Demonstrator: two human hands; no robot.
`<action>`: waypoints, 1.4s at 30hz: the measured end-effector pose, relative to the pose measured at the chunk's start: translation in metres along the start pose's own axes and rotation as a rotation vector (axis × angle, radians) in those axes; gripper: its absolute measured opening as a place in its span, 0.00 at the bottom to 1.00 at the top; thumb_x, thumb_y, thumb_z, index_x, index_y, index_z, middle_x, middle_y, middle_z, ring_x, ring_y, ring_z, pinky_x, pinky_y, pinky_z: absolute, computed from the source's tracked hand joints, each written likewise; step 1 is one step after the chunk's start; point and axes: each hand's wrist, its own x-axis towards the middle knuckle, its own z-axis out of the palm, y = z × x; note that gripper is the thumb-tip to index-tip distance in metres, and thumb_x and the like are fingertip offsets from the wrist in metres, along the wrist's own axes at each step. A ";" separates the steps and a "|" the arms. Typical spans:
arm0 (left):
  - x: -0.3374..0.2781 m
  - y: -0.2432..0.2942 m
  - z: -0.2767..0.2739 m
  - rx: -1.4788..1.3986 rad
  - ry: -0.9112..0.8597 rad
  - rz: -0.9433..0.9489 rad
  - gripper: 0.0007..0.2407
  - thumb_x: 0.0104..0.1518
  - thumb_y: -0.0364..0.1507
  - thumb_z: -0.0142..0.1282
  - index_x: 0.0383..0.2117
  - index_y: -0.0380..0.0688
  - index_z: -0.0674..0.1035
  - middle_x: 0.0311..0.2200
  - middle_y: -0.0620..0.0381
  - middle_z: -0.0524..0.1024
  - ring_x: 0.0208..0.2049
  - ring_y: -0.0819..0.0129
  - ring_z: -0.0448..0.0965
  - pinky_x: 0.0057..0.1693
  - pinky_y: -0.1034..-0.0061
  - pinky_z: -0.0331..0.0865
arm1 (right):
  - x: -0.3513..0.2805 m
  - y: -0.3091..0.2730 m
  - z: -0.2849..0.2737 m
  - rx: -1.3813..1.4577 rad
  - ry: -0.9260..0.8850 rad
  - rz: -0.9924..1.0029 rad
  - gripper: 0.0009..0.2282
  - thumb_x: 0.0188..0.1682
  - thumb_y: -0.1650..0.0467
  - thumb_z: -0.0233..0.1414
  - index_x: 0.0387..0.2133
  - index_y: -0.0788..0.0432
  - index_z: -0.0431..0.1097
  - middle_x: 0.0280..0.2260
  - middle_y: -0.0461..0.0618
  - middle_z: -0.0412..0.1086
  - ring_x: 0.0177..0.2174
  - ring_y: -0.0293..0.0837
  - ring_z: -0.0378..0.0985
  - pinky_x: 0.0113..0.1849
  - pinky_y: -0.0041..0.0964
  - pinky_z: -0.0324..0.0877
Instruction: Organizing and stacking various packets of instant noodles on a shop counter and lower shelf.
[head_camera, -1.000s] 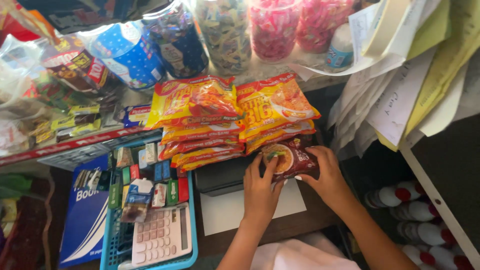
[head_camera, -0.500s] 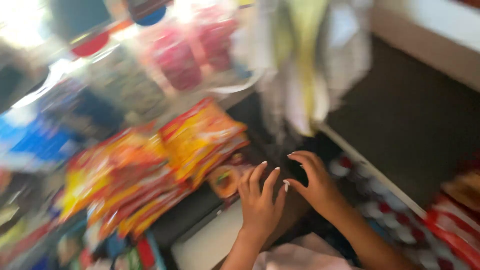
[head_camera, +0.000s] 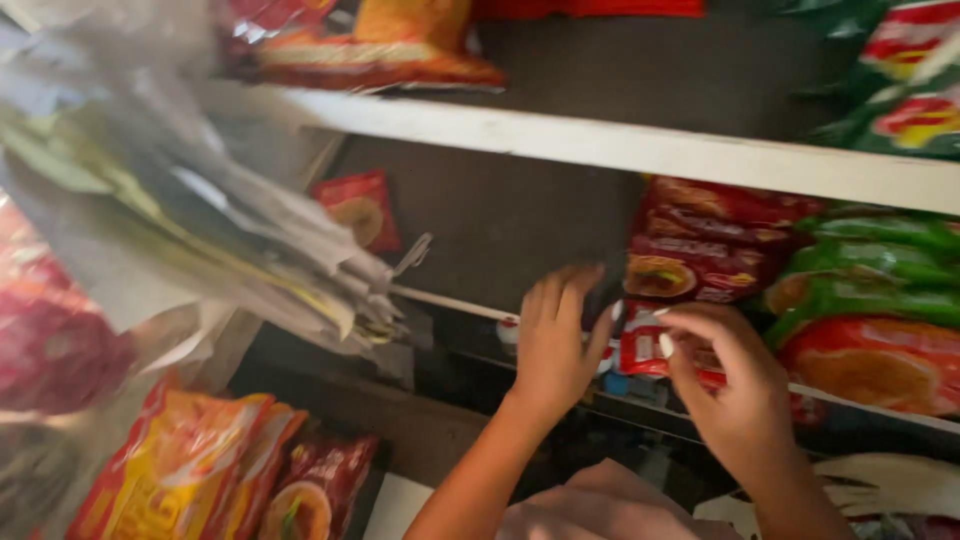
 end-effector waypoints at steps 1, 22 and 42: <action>0.010 -0.001 0.010 -0.054 -0.035 -0.032 0.22 0.56 0.26 0.64 0.57 0.40 0.72 0.54 0.45 0.73 0.54 0.46 0.72 0.59 0.57 0.65 | 0.002 0.003 -0.006 -0.061 0.030 0.017 0.14 0.47 0.78 0.58 0.47 0.61 0.71 0.46 0.54 0.73 0.41 0.45 0.80 0.42 0.38 0.75; 0.036 0.009 0.036 -0.201 -0.029 -0.129 0.11 0.56 0.22 0.62 0.43 0.37 0.74 0.45 0.42 0.76 0.46 0.41 0.78 0.47 0.57 0.72 | 0.017 0.063 -0.002 -0.489 0.333 -0.123 0.26 0.47 0.77 0.64 0.60 0.57 0.67 0.55 0.59 0.61 0.58 0.59 0.61 0.60 0.56 0.56; -0.120 0.000 -0.080 -0.600 0.780 -0.577 0.08 0.70 0.24 0.43 0.51 0.37 0.67 0.45 0.49 0.73 0.45 0.64 0.75 0.53 0.69 0.73 | -0.008 -0.057 0.121 0.576 -0.220 -0.423 0.26 0.50 0.75 0.55 0.57 0.57 0.46 0.59 0.64 0.54 0.54 0.45 0.68 0.52 0.39 0.72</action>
